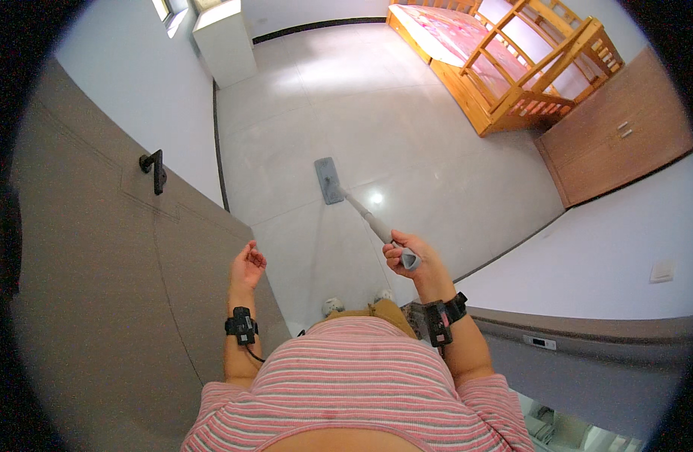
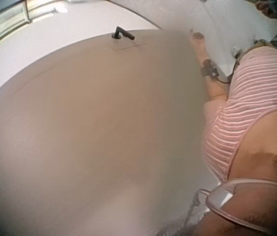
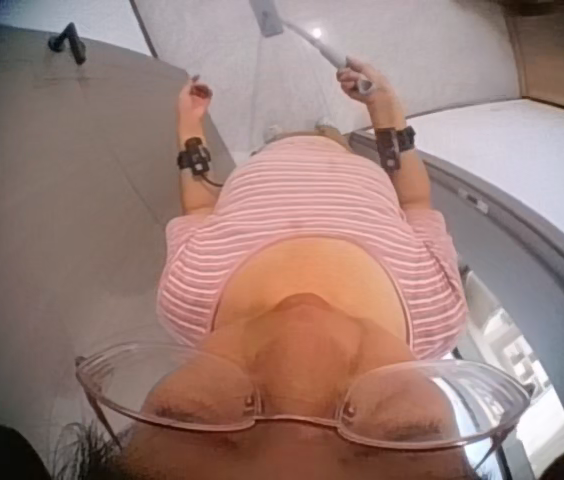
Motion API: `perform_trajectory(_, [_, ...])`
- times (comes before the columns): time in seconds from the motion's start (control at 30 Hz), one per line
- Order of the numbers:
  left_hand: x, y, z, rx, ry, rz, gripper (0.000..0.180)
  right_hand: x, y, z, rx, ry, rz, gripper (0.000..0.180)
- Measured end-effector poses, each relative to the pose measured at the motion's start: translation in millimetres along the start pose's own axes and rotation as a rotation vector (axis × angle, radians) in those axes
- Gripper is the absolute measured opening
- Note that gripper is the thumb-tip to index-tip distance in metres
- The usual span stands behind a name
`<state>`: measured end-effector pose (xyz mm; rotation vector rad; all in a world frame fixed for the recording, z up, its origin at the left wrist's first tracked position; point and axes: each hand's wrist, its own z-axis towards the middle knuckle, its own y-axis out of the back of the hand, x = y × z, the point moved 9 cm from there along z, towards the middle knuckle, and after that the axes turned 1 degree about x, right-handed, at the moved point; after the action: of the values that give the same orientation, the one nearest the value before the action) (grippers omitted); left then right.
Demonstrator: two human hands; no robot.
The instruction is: The person cleans the floor of a room with a flat mop, pushing the tool across the floor and then exiting the room to mop the floor in the hallway.
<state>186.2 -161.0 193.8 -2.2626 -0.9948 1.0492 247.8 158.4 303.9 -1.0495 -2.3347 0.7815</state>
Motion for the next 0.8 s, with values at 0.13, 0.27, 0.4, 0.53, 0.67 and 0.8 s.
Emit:
perform_trajectory(0.13, [9.8, 6.2, -11.6, 0.003, -0.007, -0.019, 0.016, 0.3, 14.7, 42.6, -0.006, -0.035, -0.085, 0.017])
perform_trajectory(0.27, [31.9, 7.0, -31.2, -0.051, 0.005, -0.019, 0.016, 28.5, 28.8, 76.3, 0.007, -0.053, -0.098, 0.021])
perform_trajectory(0.4, [54.3, 1.6, -45.7, -0.05, 0.017, 0.02, 0.017, 29.6, 46.6, 71.5, -0.042, -0.032, -0.134, 0.022])
perform_trajectory(0.53, [74.6, -2.0, -59.3, -0.062, 0.02, 0.025, 0.017, 21.9, 80.3, 39.0, -0.108, 0.043, -0.151, 0.019])
perform_trajectory(0.67, [104.5, -21.1, -65.3, -0.038, 0.044, 0.086, 0.017, 32.0, 126.9, -6.5, -0.019, 0.056, -0.109, 0.017])
perform_trajectory(0.8, [141.7, -53.5, -62.0, 0.031, 0.112, 0.122, 0.016, 32.7, 161.8, -80.6, -0.002, 0.085, -0.006, 0.016])
